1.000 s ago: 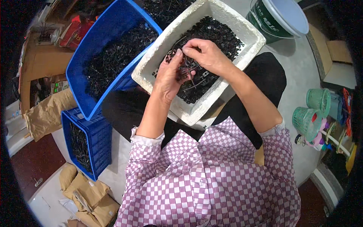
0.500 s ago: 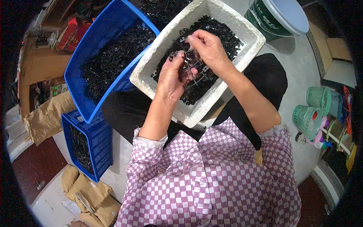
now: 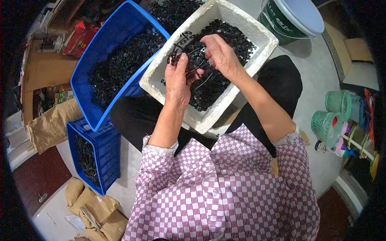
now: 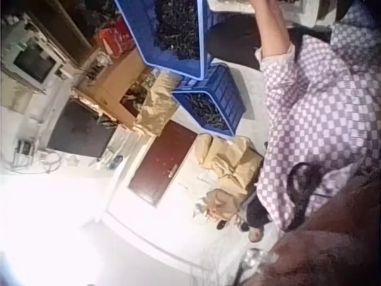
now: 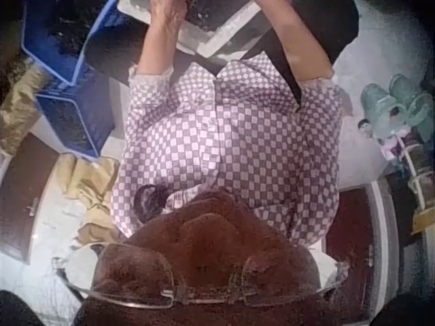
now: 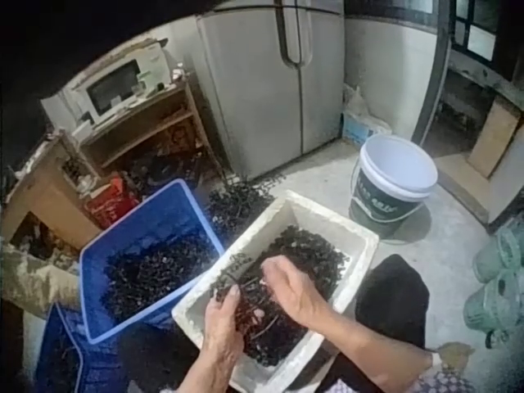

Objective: Sorting and inspecting small black plastic components from a large bin into smaller containers.

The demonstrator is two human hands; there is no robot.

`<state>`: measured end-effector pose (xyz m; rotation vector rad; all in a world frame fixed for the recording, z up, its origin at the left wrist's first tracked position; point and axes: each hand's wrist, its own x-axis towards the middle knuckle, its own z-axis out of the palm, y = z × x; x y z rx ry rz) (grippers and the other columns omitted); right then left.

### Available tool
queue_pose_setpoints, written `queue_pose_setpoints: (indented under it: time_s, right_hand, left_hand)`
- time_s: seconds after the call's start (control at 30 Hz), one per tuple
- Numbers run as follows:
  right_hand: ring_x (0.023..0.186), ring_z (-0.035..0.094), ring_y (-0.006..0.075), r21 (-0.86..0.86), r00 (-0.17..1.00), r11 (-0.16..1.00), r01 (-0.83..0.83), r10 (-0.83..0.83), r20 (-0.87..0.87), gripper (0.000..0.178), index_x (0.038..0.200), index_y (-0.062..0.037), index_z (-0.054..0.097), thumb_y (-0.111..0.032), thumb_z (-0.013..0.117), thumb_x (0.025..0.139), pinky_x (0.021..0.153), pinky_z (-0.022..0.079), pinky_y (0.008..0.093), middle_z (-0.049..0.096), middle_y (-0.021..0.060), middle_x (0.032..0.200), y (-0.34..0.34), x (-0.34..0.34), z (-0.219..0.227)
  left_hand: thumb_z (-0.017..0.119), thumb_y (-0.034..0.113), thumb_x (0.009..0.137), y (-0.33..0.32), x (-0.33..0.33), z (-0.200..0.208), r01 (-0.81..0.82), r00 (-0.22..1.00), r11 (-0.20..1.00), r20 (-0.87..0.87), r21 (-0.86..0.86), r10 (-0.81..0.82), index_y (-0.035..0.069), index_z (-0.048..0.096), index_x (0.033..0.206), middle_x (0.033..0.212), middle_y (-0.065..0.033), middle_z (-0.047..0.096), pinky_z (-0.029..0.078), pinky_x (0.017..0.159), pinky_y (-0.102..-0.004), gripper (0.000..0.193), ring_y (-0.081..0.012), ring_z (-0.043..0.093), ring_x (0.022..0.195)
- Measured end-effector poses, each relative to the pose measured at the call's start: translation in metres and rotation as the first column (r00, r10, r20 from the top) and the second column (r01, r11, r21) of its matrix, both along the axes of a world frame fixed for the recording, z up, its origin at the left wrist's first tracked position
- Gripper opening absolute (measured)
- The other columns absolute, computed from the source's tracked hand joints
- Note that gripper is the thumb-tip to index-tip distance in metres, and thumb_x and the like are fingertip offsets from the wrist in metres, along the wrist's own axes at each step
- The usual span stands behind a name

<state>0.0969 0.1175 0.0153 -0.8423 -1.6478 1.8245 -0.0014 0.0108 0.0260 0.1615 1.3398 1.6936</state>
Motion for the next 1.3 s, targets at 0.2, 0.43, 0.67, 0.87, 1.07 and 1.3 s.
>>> queue_pose_setpoints:
  time_s: [0.2, 0.43, 0.67, 0.87, 1.07, 1.3]
  right_hand:
    - [0.059, 0.05, 0.0123, 0.492, 0.995, 0.868, 0.073, -0.099, 0.026, 0.029, 0.09, -0.0013, 0.053, -0.03, 0.045, 0.092, 0.051, 0.04, 0.0253, 0.055, 0.0057, 0.069, -0.003, -0.007, -0.006]
    - [0.061, 0.052, 0.0115, 0.337, 0.996, 0.941, 0.024, -0.05, 0.07, 0.017, 0.088, -0.0006, 0.053, -0.017, 0.049, 0.09, 0.056, 0.044, 0.0272, 0.055, 0.0062, 0.065, -0.018, -0.011, 0.015]
    - [0.06, 0.05, 0.0067, 0.448, 0.984, 0.877, 0.175, -0.168, -0.057, 0.019, 0.088, -0.0006, 0.057, -0.017, 0.048, 0.09, 0.054, 0.044, 0.0244, 0.054, 0.0057, 0.064, -0.007, -0.022, -0.009]
    - [0.053, 0.042, 0.0054, -0.074, 0.989, 0.987, 0.145, -0.144, 0.016, 0.021, 0.086, 0.0004, 0.059, -0.017, 0.048, 0.089, 0.047, 0.037, 0.0197, 0.05, 0.0009, 0.061, 0.001, -0.028, -0.011]
    - [0.05, 0.039, 0.0057, -0.349, 0.967, 0.92, 0.176, -0.228, -0.114, 0.019, 0.089, 0.0004, 0.056, -0.016, 0.046, 0.089, 0.042, 0.032, 0.02, 0.042, -0.0011, 0.057, 0.035, -0.013, -0.014]
    - [0.047, 0.036, 0.0059, -0.473, 0.973, 0.878, -0.072, -0.043, -0.227, 0.037, 0.1, -0.0017, 0.049, -0.037, 0.04, 0.092, 0.04, 0.03, 0.0196, 0.038, -0.0032, 0.058, 0.012, -0.003, -0.007]
  left_hand:
    - [0.057, 0.028, 0.086, 0.0, 0.009, 0.002, 0.079, 0.994, 0.997, 0.078, 0.018, -0.08, 0.01, 0.05, 0.096, 0.071, -0.0009, 0.054, 0.046, 0.047, -0.022, 0.022, -0.0137, 0.059, 0.057]
    - [0.054, 0.031, 0.087, 0.001, 0.011, -0.002, 0.016, 0.997, 0.999, 0.081, 0.033, -0.018, 0.01, 0.05, 0.096, 0.071, -0.0009, 0.055, 0.045, 0.046, -0.022, 0.023, -0.0121, 0.058, 0.056]
    - [0.051, 0.027, 0.089, 0.008, 0.017, 0.004, -0.002, 0.999, 0.998, 0.052, 0.067, -0.002, 0.01, 0.049, 0.094, 0.075, -0.0012, 0.057, 0.044, 0.044, -0.0208, 0.018, -0.0099, 0.052, 0.051]
    - [0.05, 0.022, 0.089, 0.014, 0.02, 0.002, -0.065, 0.993, 0.996, 0.107, 0.062, 0.058, 0.01, 0.049, 0.093, 0.076, -0.0011, 0.055, 0.042, 0.041, -0.0199, 0.013, -0.0091, 0.049, 0.049]
    - [0.05, 0.022, 0.09, -0.001, 0.022, 0.01, -0.135, 0.991, 0.987, 0.028, 0.092, 0.133, 0.009, 0.047, 0.091, 0.073, -0.0017, 0.053, 0.042, 0.04, -0.0209, 0.014, -0.0099, 0.05, 0.049]
    - [0.051, 0.024, 0.089, -0.006, -0.001, 0.0, -0.231, 0.973, 0.967, 0.049, 0.106, 0.227, 0.008, 0.046, 0.089, 0.071, -0.0022, 0.052, 0.044, 0.043, -0.0239, 0.017, -0.011, 0.05, 0.05]
